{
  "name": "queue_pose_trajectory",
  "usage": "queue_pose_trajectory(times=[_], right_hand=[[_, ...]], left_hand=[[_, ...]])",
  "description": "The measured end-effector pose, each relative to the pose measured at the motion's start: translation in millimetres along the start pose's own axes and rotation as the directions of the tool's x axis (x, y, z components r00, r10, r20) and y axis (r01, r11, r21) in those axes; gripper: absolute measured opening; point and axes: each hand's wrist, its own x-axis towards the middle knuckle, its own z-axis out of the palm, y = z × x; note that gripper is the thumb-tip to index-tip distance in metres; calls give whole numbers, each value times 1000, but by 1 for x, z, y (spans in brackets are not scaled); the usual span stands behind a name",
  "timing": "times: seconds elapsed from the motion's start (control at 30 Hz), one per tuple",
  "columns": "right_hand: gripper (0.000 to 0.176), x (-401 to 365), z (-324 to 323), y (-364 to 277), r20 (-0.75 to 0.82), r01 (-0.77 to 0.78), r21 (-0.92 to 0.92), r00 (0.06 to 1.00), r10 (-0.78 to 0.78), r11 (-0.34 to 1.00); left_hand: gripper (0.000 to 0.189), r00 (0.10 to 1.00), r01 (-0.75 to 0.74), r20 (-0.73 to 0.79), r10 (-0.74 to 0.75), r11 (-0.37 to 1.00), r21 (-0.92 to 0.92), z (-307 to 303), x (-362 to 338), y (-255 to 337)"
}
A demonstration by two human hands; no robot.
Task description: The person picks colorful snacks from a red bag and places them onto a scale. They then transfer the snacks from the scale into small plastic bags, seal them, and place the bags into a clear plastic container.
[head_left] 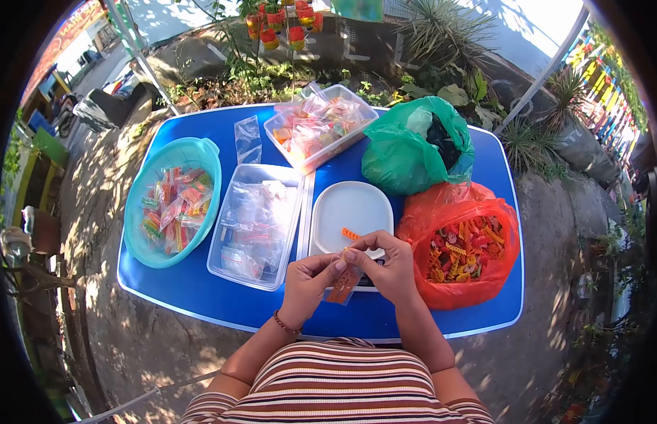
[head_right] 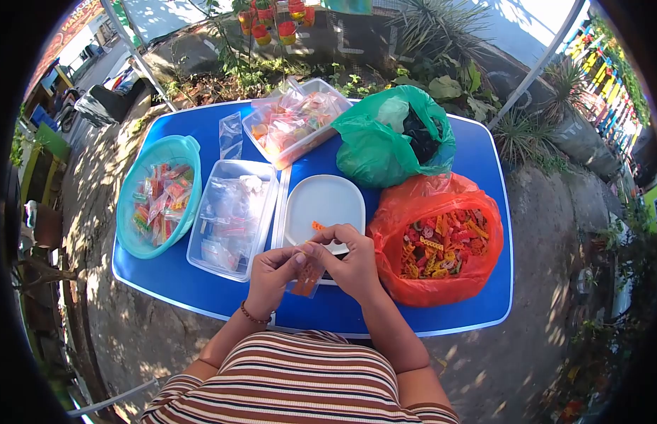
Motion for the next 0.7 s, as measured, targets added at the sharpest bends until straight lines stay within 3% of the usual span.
queue_pose_trajectory(times=[0.13, 0.2, 0.23, 0.33, 0.37, 0.43, 0.5, 0.63, 0.7], right_hand=[[17, 1, 2, 0, 81, 162, -232, 986, -147, 959], [19, 2, -3, 4, 144, 135, -139, 983, -115, 981], [20, 3, -5, 6, 178, 119, -92, 979, -101, 989], [15, 15, -3, 12, -88, -145, -22, 986, 142, 989], [14, 15, -3, 19, -89, -57, -271, 995, 34, 961], [15, 15, -1, 33, -14, 111, -697, 986, -168, 708], [15, 12, 2, 37, -7, 146, -697, 978, -211, 702], [7, 11, 4, 31, -25, 120, -603, 985, -169, 788], [9, 11, 1, 20, -90, 72, -373, 989, -114, 925]], left_hand=[[29, 999, 3, -50, -4, 1000, -26, -2, 2, -6], [31, 998, -33, -46, 35, 999, 39, -2, 3, -8], [30, 998, -28, -60, 27, 999, -19, 0, 3, -8], [31, 995, 8, -96, -29, 975, -221, 3, 5, -8], [32, 993, 35, -95, -67, 952, -305, 1, 5, -8], [31, 990, 72, -80, -116, 904, -421, -3, 6, -6], [30, 988, 94, -58, -140, 866, -491, -4, 6, -4], [26, 991, 74, -86, -103, 954, -291, -3, 5, -1], [26, 994, 44, -85, -65, 974, -224, -4, 4, -6]])
